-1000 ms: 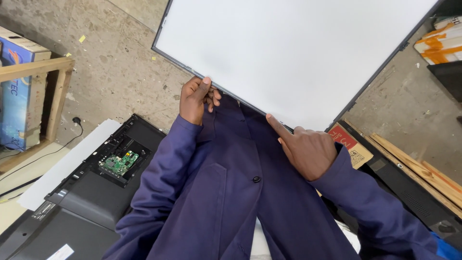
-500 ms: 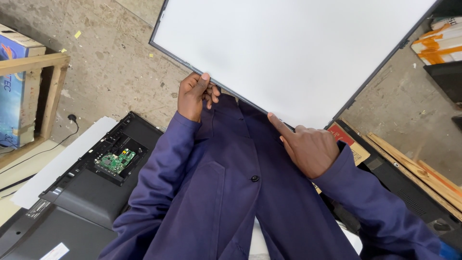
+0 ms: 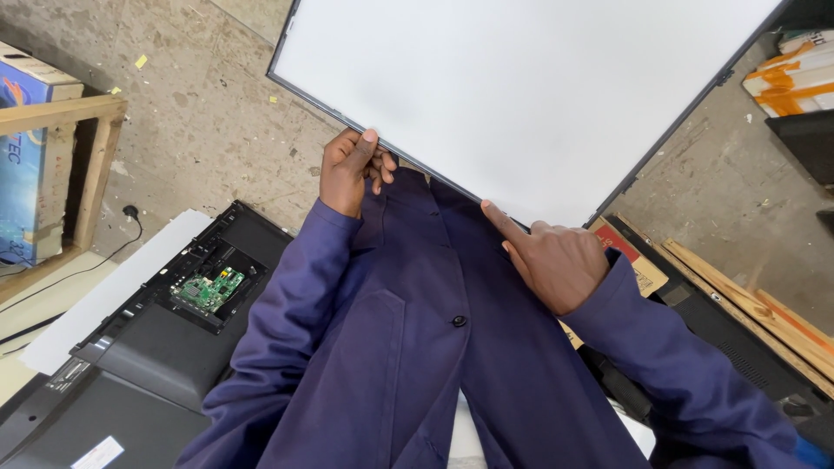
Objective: The person applies black tape along the edges of a white rectangular screen assembly by hand and using shears to cut the tape.
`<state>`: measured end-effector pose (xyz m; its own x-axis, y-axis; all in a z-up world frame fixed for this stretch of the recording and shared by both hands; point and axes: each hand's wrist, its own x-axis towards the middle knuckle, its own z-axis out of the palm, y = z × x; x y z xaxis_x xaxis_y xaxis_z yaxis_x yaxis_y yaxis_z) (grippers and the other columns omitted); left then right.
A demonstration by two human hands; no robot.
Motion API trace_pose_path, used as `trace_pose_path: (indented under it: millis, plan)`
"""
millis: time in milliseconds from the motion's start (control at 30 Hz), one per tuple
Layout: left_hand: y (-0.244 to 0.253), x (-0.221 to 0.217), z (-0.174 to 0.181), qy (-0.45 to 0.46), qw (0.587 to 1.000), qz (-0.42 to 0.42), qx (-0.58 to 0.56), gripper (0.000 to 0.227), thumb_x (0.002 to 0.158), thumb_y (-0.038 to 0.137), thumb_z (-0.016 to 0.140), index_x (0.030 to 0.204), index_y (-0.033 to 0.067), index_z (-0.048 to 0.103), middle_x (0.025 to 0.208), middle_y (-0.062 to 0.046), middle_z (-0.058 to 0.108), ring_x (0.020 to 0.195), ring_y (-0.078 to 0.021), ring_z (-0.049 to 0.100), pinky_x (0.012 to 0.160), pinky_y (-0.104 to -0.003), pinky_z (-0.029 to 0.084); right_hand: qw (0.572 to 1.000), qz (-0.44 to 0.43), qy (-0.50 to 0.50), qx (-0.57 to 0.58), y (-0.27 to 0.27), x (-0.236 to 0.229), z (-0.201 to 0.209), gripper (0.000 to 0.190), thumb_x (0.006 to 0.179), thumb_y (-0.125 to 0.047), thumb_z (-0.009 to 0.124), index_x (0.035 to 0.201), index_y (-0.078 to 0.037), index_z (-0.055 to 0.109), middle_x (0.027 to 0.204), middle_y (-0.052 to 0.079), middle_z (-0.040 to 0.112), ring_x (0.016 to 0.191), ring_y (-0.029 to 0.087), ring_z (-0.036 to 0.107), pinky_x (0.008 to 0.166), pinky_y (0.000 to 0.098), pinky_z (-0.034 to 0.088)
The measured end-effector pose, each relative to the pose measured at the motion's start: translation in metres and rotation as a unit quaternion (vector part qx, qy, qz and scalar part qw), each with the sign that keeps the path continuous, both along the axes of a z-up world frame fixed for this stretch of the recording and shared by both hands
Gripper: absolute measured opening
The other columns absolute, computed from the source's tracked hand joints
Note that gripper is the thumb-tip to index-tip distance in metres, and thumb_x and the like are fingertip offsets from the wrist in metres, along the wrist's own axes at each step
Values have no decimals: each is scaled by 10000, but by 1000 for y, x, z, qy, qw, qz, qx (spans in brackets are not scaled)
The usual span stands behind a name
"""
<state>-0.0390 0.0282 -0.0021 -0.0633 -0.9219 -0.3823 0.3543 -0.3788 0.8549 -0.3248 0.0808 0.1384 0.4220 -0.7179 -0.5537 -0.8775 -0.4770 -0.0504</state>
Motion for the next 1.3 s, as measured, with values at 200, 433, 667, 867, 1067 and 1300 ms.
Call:
trace_pose_path:
  millis: [200,433,667,867,1067,1300]
  plan:
    - [2,-1,8,-51,998,-23,-8,318,1048,218,471,892,-42,566,678,-210,650,535,-222,673,351,-240,496,1000,9,-6,-15,2,-1,-6,582,971,-431,347,1548,-423,271,625,12,633,551,219,698,510,344,536]
    - [18,-39,88,-569,795,-154,-141,481,936,435,640,597,115,525,461,-97,544,492,-358,609,442,-424,442,1000,7,-10,-23,3,-2,-3,595,968,-423,375,1551,-431,257,627,0,629,557,209,698,520,340,536]
    - [3,-80,86,-542,730,-323,-261,313,899,392,630,772,147,481,584,-59,558,584,-319,649,486,-402,496,999,1,-25,-31,5,0,-12,582,971,-416,380,1543,-428,276,633,7,630,556,213,694,531,352,542]
    - [-17,-82,86,-549,680,-416,-251,297,820,338,731,823,148,503,627,-75,597,609,-371,669,495,-456,505,999,-3,-30,-40,10,-1,-20,570,974,-408,392,1537,-416,305,631,9,630,547,206,690,520,340,533]
    - [-27,-64,87,-593,630,-412,-286,308,820,363,750,849,161,519,641,-59,611,595,-332,677,503,-433,518,998,-4,-42,-44,10,-4,-24,593,964,-403,418,1541,-424,286,648,21,638,570,225,702,529,366,543]
    - [-46,-19,102,-660,581,-379,-288,337,827,390,765,830,144,536,628,-57,606,578,-332,676,497,-428,520,998,7,-45,-49,11,-6,-24,599,958,-404,423,1542,-410,290,646,38,644,568,234,703,527,374,551]
